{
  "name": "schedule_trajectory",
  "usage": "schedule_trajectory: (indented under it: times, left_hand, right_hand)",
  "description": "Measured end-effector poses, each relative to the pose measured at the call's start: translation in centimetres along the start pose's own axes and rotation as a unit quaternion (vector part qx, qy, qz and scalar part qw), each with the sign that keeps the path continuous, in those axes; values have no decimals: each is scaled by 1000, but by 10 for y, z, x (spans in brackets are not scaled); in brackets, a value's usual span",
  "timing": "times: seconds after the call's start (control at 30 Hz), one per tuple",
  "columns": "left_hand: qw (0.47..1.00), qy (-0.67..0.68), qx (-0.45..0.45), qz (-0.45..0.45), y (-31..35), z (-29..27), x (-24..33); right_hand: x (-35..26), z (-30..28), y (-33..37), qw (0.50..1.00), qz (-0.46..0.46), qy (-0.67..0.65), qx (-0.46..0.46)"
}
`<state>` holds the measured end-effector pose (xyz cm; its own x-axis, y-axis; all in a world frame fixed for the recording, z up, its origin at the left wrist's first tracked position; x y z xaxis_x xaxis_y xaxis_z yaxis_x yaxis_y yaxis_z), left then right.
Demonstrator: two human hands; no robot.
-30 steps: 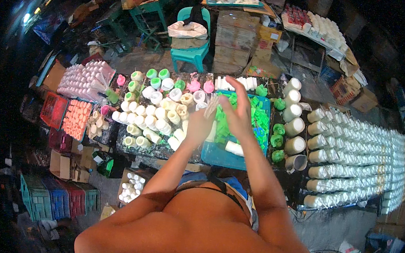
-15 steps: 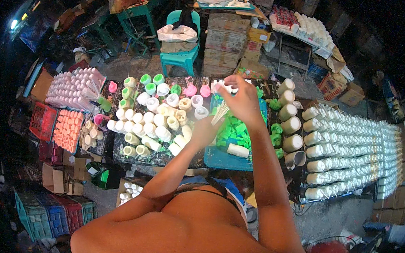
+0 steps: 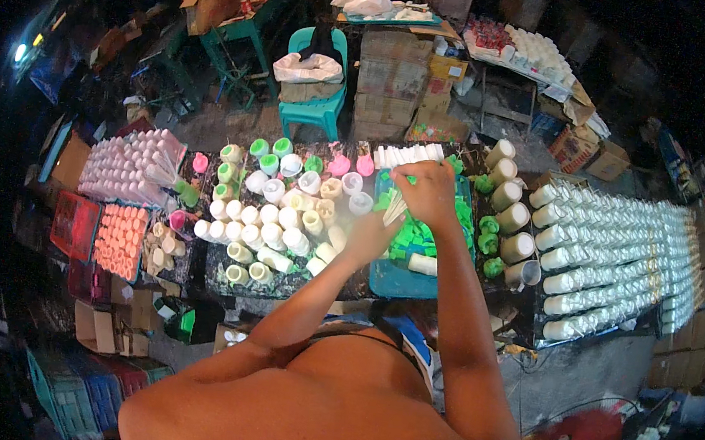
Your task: The person inserts wicks into cylindrical white candle bodies and trims the wicks using scissors. The person handles multiple candles and wicks, placing finished items on a tray.
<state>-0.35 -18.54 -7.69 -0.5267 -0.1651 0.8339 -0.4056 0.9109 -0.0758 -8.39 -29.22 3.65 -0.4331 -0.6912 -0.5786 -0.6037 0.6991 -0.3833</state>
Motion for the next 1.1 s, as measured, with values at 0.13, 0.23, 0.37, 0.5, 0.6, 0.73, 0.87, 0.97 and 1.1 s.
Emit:
schedule_trajectory:
  times: [0.13,0.23,0.37,0.5,0.6,0.73,0.87,0.97,1.1]
  left_hand:
    - [994,78,-49,-55,-7,13,-34]
    - [902,321,-134,-255,5,23,-58]
    - [760,587,-163,-228,-1,23,-54]
    - [748,616,-172,-174,-2,24,-27]
    - [788,577,-129,-172,2,22,-32]
    - [817,541,-128,-150,2,20,-45]
    - [775,598,-118,-167,9,16,-31]
    - [735,644,-141,-161,10,21,-35]
    - [711,657,-209,-137,16,19,-34]
  right_hand:
    - [43,-28,-5,918,74,-314,230]
    - [44,-54,9,894,128,-322,285]
    - [1,-29,31,974,150,-147,86]
    - [-2,13,45,992,113,-52,31]
    - [-4,34,48,987,134,-82,-19]
    - [3,54,50,970,165,-169,-51]
    - [8,63,55,935,215,-280,-2]
    - [13,70,54,949,207,-235,-39]
    - [12,69,50,965,164,-201,-46]
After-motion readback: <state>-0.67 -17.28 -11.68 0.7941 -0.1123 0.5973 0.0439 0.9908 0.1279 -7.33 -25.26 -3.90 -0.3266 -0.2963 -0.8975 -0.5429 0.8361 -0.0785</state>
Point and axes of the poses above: each hand's wrist, its own y-axis away from the middle knuckle, its own z-axis out of the palm, x = y × z, the point moved 8 cm from there along -y, towards the middle knuckle, and after that the axes turned 1 degree about -x, right-handed, at the moved point
